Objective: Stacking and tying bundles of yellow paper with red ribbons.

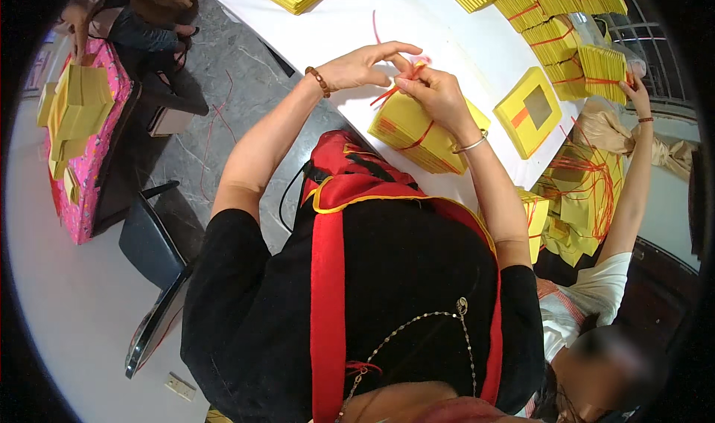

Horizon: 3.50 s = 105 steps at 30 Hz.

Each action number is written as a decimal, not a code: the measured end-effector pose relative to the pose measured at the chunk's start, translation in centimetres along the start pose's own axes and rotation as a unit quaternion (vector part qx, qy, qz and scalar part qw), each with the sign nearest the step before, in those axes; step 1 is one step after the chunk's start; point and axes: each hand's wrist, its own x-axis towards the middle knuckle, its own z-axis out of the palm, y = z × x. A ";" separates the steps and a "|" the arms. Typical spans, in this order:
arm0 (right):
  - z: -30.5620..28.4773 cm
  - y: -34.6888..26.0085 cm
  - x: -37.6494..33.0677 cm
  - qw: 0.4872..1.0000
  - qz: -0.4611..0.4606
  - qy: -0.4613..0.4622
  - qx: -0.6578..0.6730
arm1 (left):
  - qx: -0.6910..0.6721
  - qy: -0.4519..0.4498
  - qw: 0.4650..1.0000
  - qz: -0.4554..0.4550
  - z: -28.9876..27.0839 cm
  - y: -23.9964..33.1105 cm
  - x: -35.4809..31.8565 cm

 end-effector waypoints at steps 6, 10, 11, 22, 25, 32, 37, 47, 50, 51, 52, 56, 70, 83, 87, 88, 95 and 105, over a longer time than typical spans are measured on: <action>0.1 0.7 0.2 0.999 -0.022 0.031 0.025 | 0.095 0.142 0.984 0.059 0.5 0.7 -0.8; -0.2 -0.2 0.1 0.999 0.013 0.006 -0.036 | -0.008 0.080 0.996 -0.038 1.9 -0.2 -1.6; -0.1 -0.5 0.0 0.999 0.013 0.005 -0.035 | -0.049 0.075 0.993 -0.075 2.3 -0.2 -1.7; 0.3 0.4 0.1 0.999 -0.010 0.015 0.049 | -0.016 0.116 0.992 -0.047 2.0 -2.7 -2.7; 0.3 0.4 -0.1 0.997 -0.009 0.024 0.074 | 0.002 0.089 0.991 -0.101 2.0 -3.2 -3.5; 0.1 -0.1 -0.1 0.997 0.014 0.006 0.071 | 0.228 0.077 0.969 -0.062 1.9 -4.7 -4.0; 0.1 0.1 0.1 0.996 0.034 0.002 0.083 | 0.055 0.205 0.975 0.067 0.8 -1.5 -1.2; 0.2 -0.1 0.0 0.998 0.013 0.013 0.053 | 0.282 0.159 0.942 0.086 1.0 -0.5 0.3; 0.4 -0.3 -0.2 0.998 0.012 0.021 0.065 | 0.231 0.147 0.962 0.007 0.6 0.6 -0.2; 0.5 -0.2 -0.2 0.997 0.001 0.036 0.065 | 0.199 0.165 0.966 0.001 0.8 0.3 -0.3; 0.6 -0.2 -0.2 0.997 -0.011 0.051 0.064 | 0.168 0.184 0.968 -0.004 0.8 0.2 -0.5; 0.6 -0.1 0.0 0.994 -0.005 0.051 0.100 | 0.010 0.166 0.982 -0.088 1.3 0.2 -1.5; -0.6 -0.9 0.2 0.985 0.055 -0.037 0.159 | 0.238 0.173 0.955 -0.029 4.2 1.1 -3.4; -0.9 -0.9 -0.4 0.999 0.021 -0.023 0.036 | 0.039 0.201 0.979 -0.014 3.9 -1.1 -1.2; 0.0 -1.5 -0.7 0.956 -0.202 0.072 -0.199 | 0.013 0.193 0.981 -0.007 3.7 -1.5 -0.9; 0.0 -1.4 -0.7 0.940 -0.248 0.070 -0.225 | 0.013 0.193 0.981 -0.007 3.6 -1.4 -0.9; 0.8 -0.6 -0.5 0.865 -0.289 0.142 -0.385 | -0.011 0.166 0.985 -0.043 3.5 -0.7 -1.2; 1.3 0.1 -0.2 0.856 -0.300 0.209 -0.366 | -0.234 0.098 0.965 -0.062 1.9 -2.7 -0.1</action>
